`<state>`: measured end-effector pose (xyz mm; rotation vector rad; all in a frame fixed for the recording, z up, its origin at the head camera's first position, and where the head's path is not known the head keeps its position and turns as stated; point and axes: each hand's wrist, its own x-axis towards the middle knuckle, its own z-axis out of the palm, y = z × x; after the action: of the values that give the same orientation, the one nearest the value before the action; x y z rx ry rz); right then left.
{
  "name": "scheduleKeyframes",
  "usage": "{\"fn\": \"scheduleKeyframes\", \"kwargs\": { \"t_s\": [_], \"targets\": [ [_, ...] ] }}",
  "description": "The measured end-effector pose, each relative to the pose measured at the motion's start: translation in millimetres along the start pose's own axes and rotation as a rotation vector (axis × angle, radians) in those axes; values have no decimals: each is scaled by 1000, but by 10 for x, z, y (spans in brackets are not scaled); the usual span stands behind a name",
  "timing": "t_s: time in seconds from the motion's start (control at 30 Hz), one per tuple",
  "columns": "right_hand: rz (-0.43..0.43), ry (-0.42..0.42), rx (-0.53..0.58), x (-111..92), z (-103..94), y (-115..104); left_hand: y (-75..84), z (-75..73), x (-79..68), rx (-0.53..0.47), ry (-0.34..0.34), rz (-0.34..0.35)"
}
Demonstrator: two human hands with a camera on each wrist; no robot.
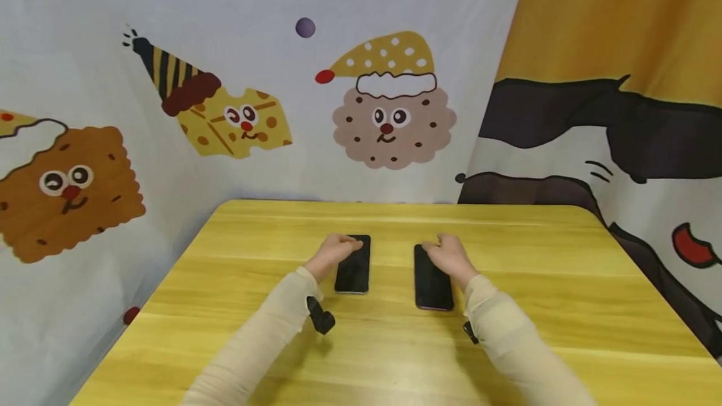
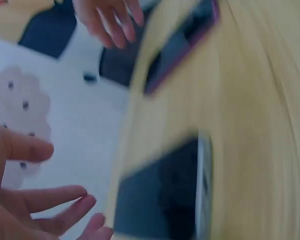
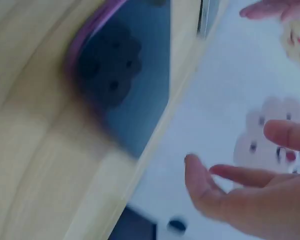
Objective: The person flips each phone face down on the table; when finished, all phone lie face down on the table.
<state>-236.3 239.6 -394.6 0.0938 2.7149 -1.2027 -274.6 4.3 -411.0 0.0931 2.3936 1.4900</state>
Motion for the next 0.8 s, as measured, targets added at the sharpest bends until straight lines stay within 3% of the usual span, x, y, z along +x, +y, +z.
{"fn": "scheduleKeyframes", "kwargs": {
  "t_s": [0.07, 0.13, 0.3, 0.43, 0.57, 0.67, 0.8],
  "targets": [
    [-28, -44, 1, 88, 176, -116, -94, -123, 21, 35, 78, -29],
    [-34, -87, 11, 184, 377, -196, -175, -177, 30, 68, 97, -72],
    [18, -103, -19, 341, 865, -371, -247, -129, 2, 109, 3, -201],
    [17, -54, -58, 326, 1100, -424, -234, 20, -2, 148, -28, -214],
    [44, 3, -8, 306, 1215, -469, -230, 77, -5, 50, 9, -199],
    [89, 30, 122, 299, 1230, -494, -205, 82, -27, -105, 20, -205],
    [127, 55, 304, 296, 1190, -503, -173, 66, -45, -184, 15, -175]
  ]
}}
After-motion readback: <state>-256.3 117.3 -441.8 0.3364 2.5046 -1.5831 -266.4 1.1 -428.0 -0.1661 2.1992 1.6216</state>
